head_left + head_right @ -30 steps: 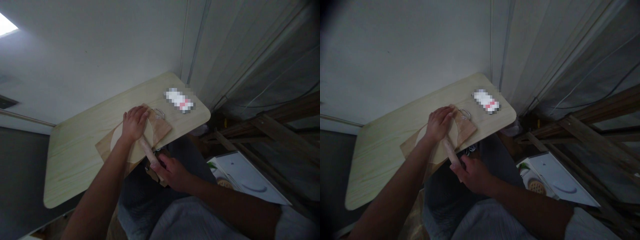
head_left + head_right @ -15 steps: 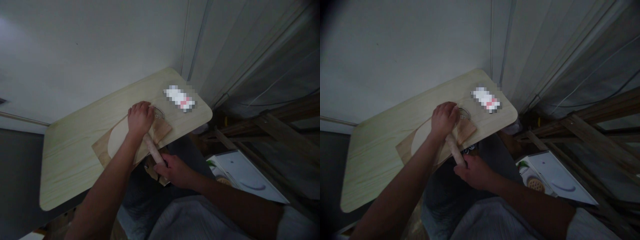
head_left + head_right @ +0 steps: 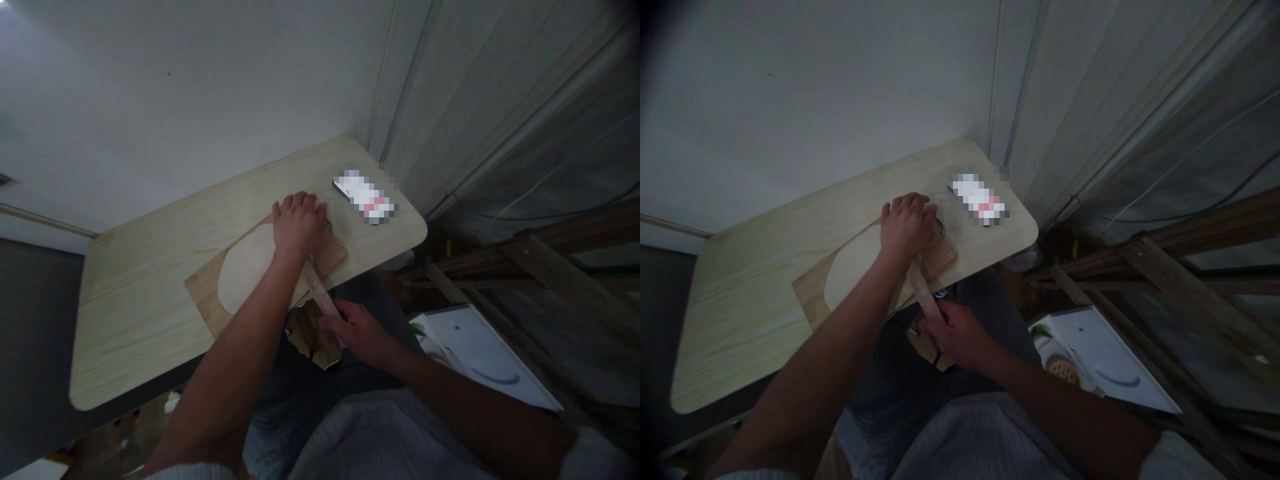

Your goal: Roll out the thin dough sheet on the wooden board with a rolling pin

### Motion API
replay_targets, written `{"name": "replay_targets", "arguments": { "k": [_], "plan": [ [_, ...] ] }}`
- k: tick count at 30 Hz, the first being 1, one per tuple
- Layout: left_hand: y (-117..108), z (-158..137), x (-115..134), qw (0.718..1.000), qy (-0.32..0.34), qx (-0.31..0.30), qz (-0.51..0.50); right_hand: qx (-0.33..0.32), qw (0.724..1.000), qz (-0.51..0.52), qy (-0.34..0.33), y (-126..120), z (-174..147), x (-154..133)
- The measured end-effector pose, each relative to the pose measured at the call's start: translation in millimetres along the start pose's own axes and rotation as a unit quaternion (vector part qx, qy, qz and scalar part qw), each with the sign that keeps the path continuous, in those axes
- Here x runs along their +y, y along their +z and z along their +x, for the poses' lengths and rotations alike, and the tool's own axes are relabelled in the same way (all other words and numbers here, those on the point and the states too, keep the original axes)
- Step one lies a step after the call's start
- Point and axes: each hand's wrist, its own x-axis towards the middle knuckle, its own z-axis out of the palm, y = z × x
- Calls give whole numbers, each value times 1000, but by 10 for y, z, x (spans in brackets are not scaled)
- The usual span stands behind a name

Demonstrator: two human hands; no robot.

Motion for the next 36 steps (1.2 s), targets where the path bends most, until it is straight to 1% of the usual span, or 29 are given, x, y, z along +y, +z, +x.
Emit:
{"name": "replay_targets", "arguments": {
  "k": [2, 5, 9, 11, 15, 18, 21, 23, 25, 28, 30, 33, 36],
  "plan": [
    [-6, 1, -3, 1000, 0, -5, -6, -14, 1000, 27, 8, 12, 7, 25],
    [-39, -41, -70, 1000, -4, -10, -8, -17, 999, 33, 3, 54, 7, 34],
    [-90, -153, -292, 1000, -1, -2, -17, -20, 1000, 11, 17, 158, -9, 9],
    [-133, -218, -420, 1000, 5, 0, -23, -21, 1000, -2, 8, 216, -20, -9],
    [-313, -364, -586, 999, 17, -4, -31, -7, 1000, -13, -12, 291, -39, -25],
    [-465, -505, -634, 998, 48, -18, -37, -2, 1000, 10, 5, 290, -48, -14],
    [-514, -624, -672, 992, 101, -66, -29, -28, 997, 58, 29, 255, -63, -11],
    [-481, -652, -684, 988, 125, -88, -14, -36, 997, 60, 24, 222, -76, -25],
    [-425, -634, -667, 987, 131, -91, -4, -17, 1000, 16, 5, 181, -87, -47],
    [-346, -552, -585, 988, 130, -84, 0, 17, 997, -67, -16, 94, -93, -83],
    [-306, -493, -516, 989, 125, -76, -1, 32, 994, -104, -23, 23, -96, -101],
    [-250, -430, -429, 991, 114, -66, -5, 55, 989, -136, -28, -76, -107, -111],
    [-201, -402, -367, 993, 103, -50, -18, 65, 986, -150, -23, -133, -120, -108]
  ]
}}
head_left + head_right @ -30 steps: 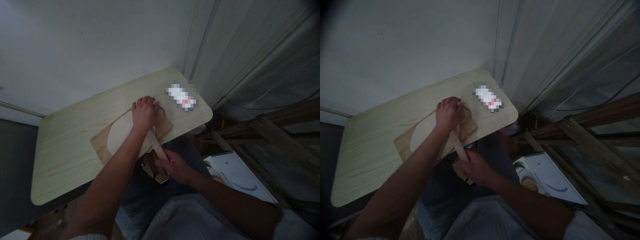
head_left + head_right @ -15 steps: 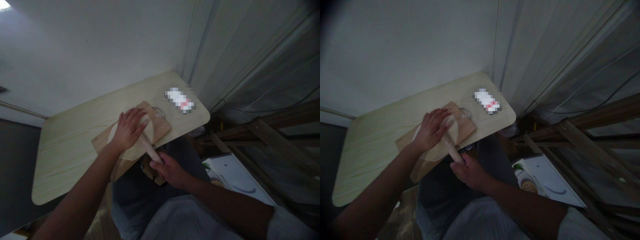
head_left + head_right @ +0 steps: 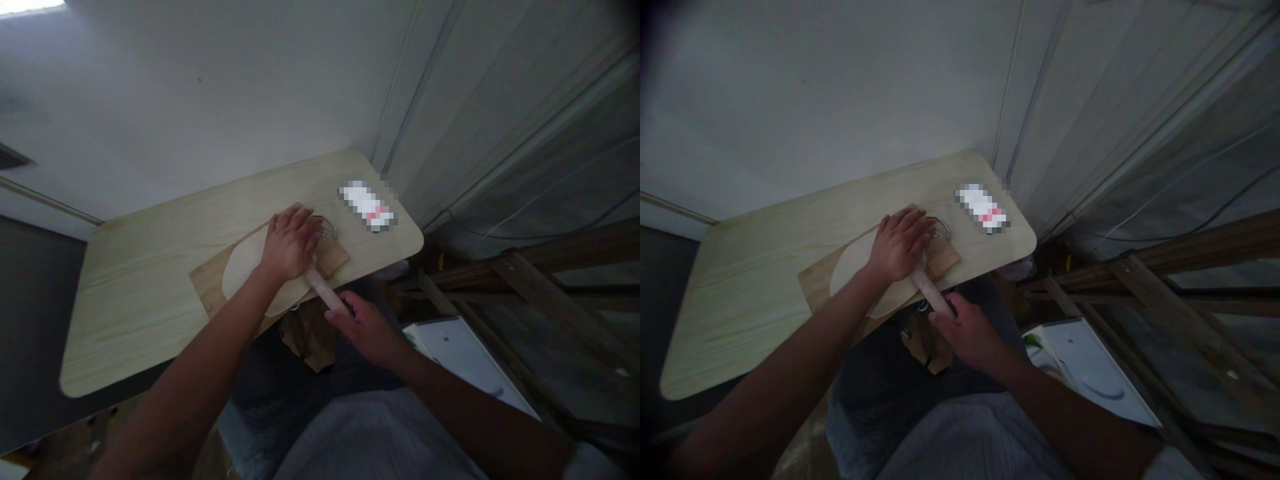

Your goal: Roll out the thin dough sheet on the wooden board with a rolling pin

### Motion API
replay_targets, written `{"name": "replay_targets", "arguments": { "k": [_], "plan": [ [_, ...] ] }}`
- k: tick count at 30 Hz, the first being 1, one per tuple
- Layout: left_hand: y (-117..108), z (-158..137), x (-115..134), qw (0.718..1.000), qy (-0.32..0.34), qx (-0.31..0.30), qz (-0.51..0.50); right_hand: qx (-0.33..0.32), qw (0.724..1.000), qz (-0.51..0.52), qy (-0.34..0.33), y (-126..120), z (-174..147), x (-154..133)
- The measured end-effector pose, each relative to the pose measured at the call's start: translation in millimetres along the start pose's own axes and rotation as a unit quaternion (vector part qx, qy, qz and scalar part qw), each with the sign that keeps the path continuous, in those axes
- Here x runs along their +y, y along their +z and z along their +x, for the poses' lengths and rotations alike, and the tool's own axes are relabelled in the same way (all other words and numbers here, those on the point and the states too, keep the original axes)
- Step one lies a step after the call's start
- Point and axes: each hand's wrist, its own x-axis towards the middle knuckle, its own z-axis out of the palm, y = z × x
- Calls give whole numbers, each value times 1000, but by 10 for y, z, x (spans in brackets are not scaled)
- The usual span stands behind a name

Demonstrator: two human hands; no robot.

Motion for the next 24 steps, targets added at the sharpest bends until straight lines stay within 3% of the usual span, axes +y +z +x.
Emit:
{"name": "replay_targets", "arguments": {
  "k": [4, 7, 11, 14, 19, 24],
  "plan": [
    [-13, 6, 10, 1000, 0, 8, -15, 4, 1000, -25, -8, -12, 16, 0],
    [-120, -95, -145, 999, -33, 20, -30, -8, 1000, -27, -14, -45, 84, -24],
    [-305, -507, -550, 976, -175, 117, -48, -32, 999, -7, -13, -154, 256, -117],
    [-398, -965, -696, 966, -232, 100, -48, -18, 999, -24, -32, -202, 424, -260],
    [-417, -1577, -392, 961, -255, 109, 1, 48, 982, -163, -85, -111, 714, -512],
    [-274, -1783, -120, 934, -324, 146, 24, 81, 951, -254, -154, 25, 882, -588]
  ]
}}
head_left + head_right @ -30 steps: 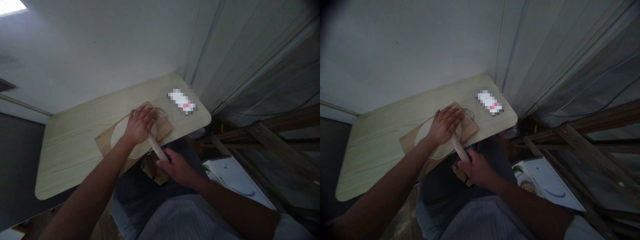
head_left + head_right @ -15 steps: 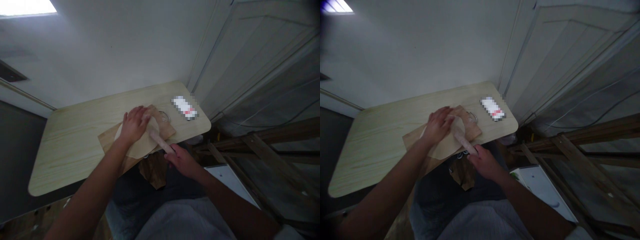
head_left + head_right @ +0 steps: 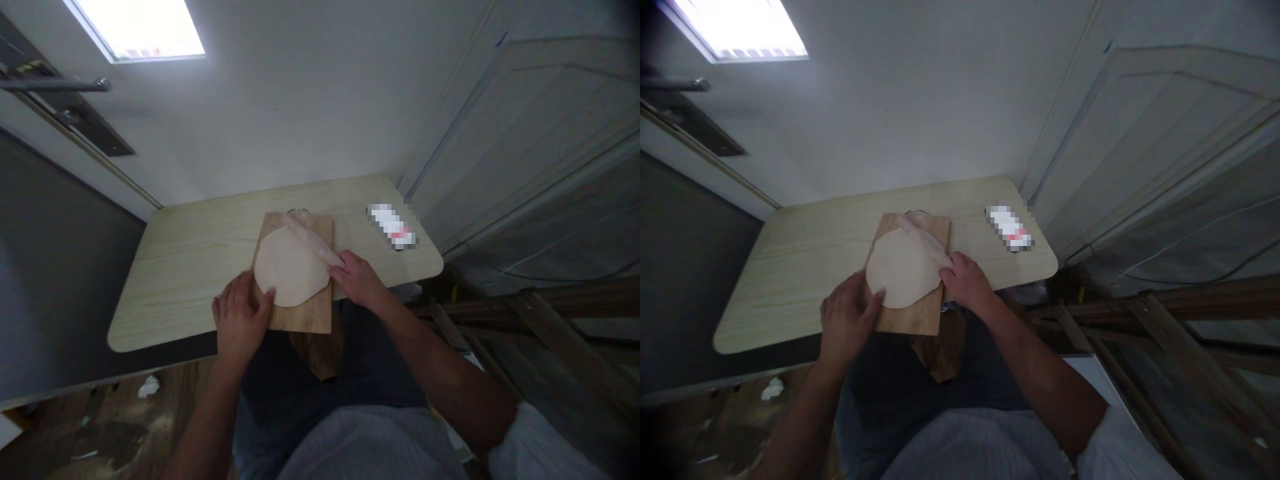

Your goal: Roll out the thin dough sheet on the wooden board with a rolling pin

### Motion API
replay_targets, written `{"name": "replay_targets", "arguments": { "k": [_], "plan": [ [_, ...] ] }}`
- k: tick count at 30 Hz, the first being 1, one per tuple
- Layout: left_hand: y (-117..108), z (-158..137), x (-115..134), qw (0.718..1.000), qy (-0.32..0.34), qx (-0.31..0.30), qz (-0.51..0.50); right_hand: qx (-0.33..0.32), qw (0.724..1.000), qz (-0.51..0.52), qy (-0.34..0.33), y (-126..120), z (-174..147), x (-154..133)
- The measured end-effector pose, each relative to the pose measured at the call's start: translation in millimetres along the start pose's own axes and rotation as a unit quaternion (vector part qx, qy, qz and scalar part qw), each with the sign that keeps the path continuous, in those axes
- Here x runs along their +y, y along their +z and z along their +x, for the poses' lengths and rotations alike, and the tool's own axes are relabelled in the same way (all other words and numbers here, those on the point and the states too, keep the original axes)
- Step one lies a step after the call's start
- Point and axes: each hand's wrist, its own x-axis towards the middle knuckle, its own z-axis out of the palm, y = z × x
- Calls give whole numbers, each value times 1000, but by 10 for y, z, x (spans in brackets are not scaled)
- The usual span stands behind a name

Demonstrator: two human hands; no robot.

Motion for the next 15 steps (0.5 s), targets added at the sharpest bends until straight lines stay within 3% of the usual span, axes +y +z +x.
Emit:
{"name": "replay_targets", "arguments": {
  "k": [8, 15],
  "plan": [
    [76, -171, -55, 999, 25, 17, -16, 57, 997, 39, -16, 143, -187, -81],
    [-77, -224, -200, 998, 55, -9, 11, -17, 994, 108, 7, 80, -415, -62]
  ]
}}
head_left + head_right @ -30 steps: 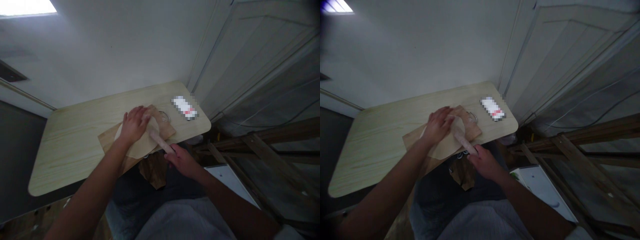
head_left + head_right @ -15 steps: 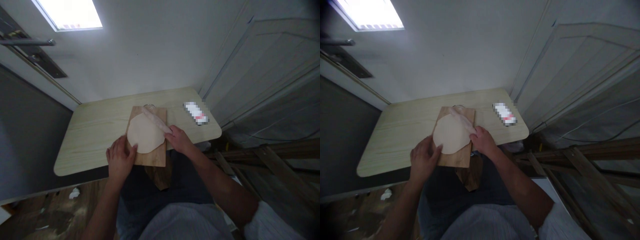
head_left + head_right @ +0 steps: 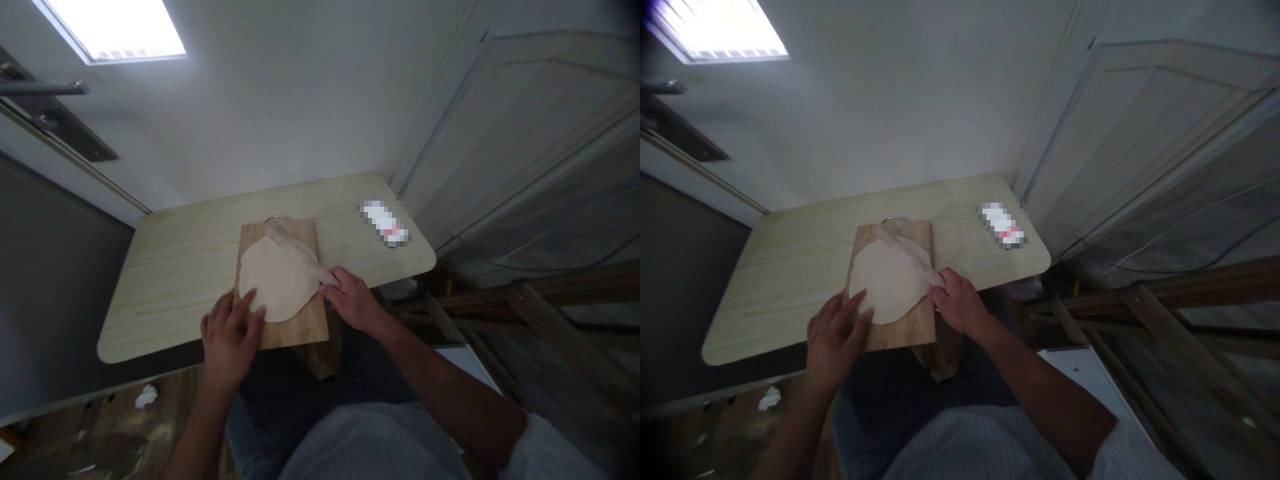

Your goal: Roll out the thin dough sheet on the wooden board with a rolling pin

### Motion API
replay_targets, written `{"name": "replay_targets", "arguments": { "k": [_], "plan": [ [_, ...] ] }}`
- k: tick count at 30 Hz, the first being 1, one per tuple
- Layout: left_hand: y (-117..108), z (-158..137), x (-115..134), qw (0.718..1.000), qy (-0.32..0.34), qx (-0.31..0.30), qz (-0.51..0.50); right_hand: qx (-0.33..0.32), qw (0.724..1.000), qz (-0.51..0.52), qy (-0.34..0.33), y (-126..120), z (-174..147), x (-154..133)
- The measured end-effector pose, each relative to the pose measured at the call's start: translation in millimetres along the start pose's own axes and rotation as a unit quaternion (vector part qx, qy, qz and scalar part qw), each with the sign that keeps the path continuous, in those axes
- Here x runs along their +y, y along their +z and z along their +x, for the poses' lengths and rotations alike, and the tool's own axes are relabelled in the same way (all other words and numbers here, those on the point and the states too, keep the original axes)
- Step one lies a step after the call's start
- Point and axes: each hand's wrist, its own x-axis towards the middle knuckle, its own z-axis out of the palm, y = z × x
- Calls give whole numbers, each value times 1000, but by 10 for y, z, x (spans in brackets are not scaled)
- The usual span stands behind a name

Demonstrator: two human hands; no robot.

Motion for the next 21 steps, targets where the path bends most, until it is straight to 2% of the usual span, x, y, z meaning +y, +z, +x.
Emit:
{"name": "replay_targets", "arguments": {
  "k": [3, 6, 8, 11, 14, 16, 18, 21],
  "plan": [
    [-32, 20, 14, 1000, 1, 11, 8, -16, 1000, -4, -5, -106, -56, 79],
    [-43, 150, 58, 999, 15, 39, -13, -24, 998, -39, -37, -242, -66, 194],
    [-35, 340, 120, 997, 28, 63, -41, -40, 996, -68, -52, -344, -27, 261],
    [38, 775, 279, 991, 52, 92, -88, -52, 986, -137, -75, -488, 92, 309],
    [214, 1229, 462, 990, 90, 65, -82, -19, 968, -238, -79, -562, 220, 304],
    [363, 1425, 549, 993, 106, 8, -41, 15, 955, -288, -68, -545, 267, 300],
    [489, 1503, 592, 995, 96, -28, -8, 74, 944, -316, -54, -479, 271, 310],
    [572, 1479, 599, 996, 80, -30, 19, 141, 934, -322, -64, -332, 219, 349]
  ]
}}
